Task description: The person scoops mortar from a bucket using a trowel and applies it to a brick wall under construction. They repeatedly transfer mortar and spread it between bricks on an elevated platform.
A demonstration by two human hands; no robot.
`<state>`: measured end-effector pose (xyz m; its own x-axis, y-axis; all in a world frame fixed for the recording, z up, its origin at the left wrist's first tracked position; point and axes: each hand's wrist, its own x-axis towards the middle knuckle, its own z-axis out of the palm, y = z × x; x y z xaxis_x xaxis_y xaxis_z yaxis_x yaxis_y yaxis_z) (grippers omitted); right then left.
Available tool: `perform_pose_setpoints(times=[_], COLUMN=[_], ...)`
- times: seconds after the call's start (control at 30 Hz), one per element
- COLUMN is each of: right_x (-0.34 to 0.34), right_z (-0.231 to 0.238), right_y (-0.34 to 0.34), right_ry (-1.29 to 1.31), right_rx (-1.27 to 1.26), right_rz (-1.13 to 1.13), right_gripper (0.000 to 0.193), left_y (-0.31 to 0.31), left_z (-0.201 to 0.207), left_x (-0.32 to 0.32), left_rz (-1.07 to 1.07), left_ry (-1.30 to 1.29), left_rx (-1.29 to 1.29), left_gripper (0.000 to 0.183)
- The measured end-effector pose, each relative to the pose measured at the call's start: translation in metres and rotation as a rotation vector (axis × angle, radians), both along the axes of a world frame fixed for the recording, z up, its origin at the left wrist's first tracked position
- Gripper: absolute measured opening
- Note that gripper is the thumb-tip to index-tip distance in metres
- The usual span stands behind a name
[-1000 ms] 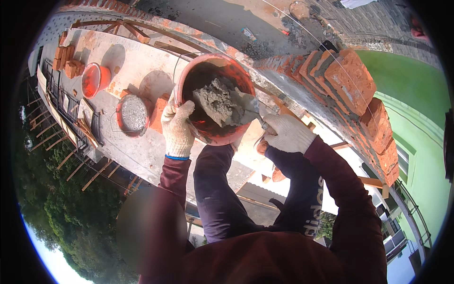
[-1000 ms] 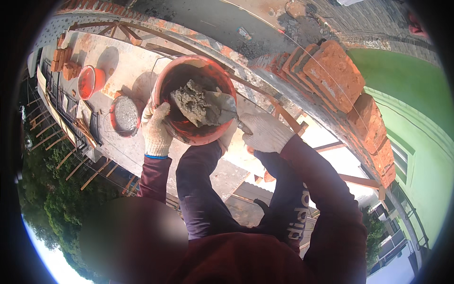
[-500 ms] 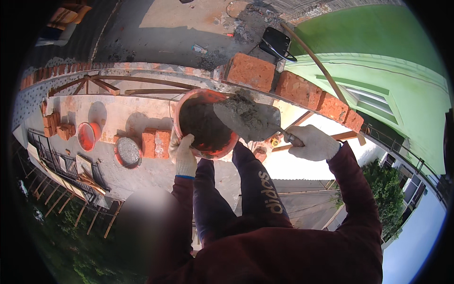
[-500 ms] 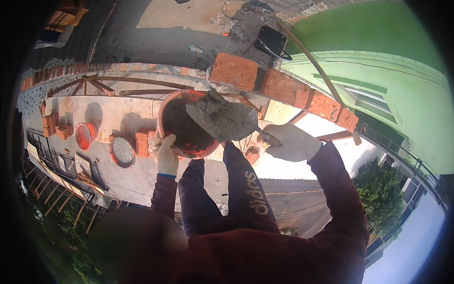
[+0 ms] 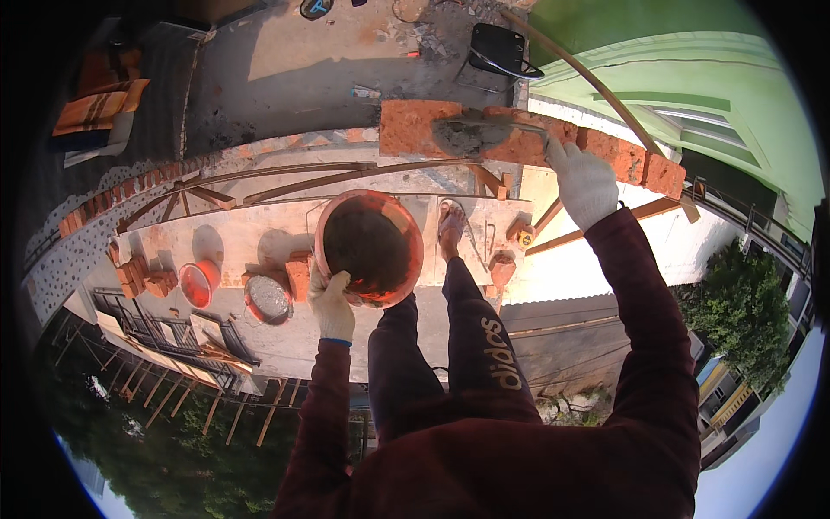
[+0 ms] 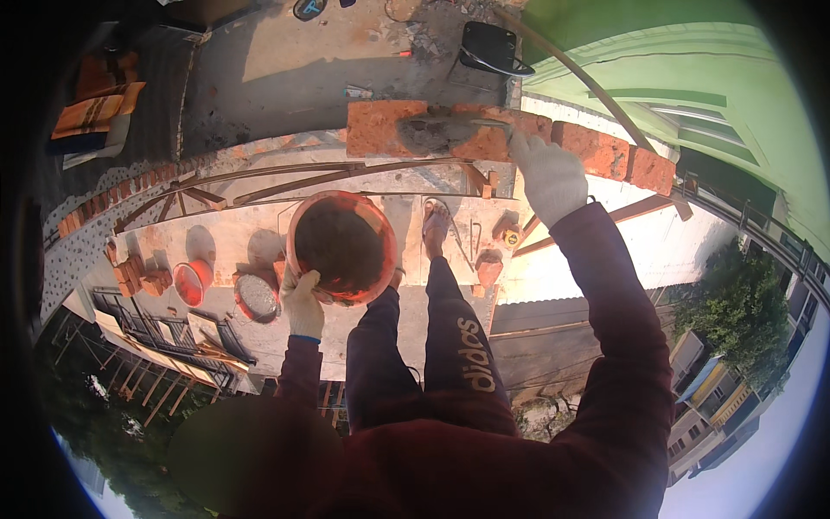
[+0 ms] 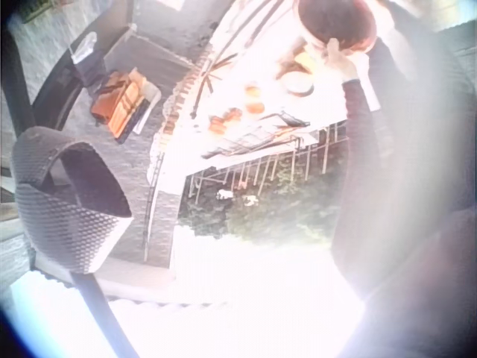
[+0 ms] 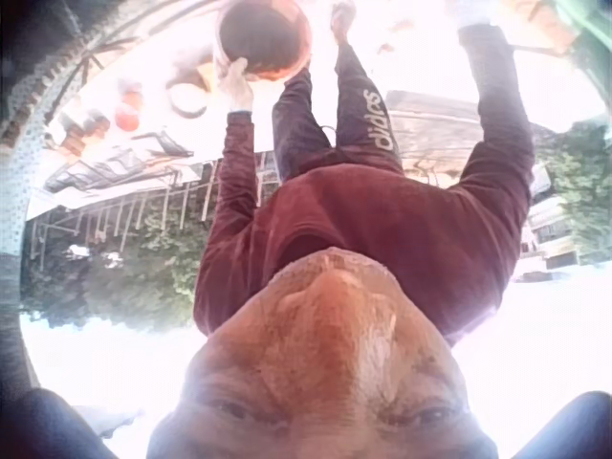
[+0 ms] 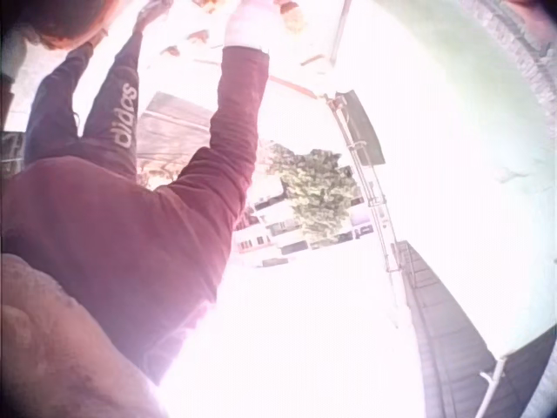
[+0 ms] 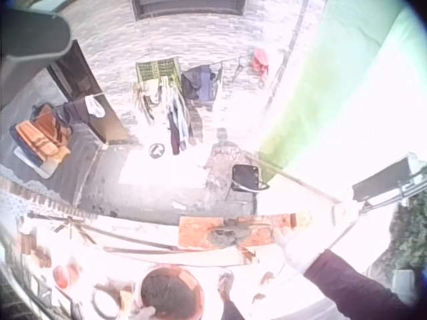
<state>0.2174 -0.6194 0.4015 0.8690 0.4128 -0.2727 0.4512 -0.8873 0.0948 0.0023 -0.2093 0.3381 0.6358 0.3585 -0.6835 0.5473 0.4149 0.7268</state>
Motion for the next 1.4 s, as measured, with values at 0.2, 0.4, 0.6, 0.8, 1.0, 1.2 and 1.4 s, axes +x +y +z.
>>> perform_pose_setpoints(times=[0.2,0.4,0.6,0.8,1.0,1.2,1.4], right_x=[-0.047,-0.165,-0.140,-0.090,-0.115,-0.116,-0.110], right_z=[0.054,0.084,-0.022,-0.037,-0.037,-0.036,-0.059], right_y=[-0.002,-0.021,0.043,0.075,0.081,0.094,0.068], right_ry=[0.106,0.850,0.834,0.965,0.565,0.418,0.396], right_rx=[0.300,0.719,1.347,1.334,0.915,0.609,0.673], right_rz=[-0.414,-1.175,-1.460,-1.310,-0.874,-0.690,-0.669], right_gripper=[0.034,0.035,0.038,0.038,0.031,0.032,0.030], left_y=[-0.004,0.011,0.019,0.009,0.001,-0.008,-0.004], left_z=[0.003,-0.046,-0.157,-0.192,-0.155,-0.114,-0.091], left_x=[-0.010,-0.044,-0.040,-0.054,-0.062,-0.052,-0.048], left_rz=[-0.044,-0.067,-0.072,-0.034,-0.025,-0.162,-0.243], left_ry=[0.022,0.211,0.394,0.374,0.400,0.350,0.361], left_rx=[0.052,0.010,-0.035,-0.008,-0.087,-0.026,0.023], left_gripper=[0.058,0.036,0.015,0.015,0.012,0.012,0.013])
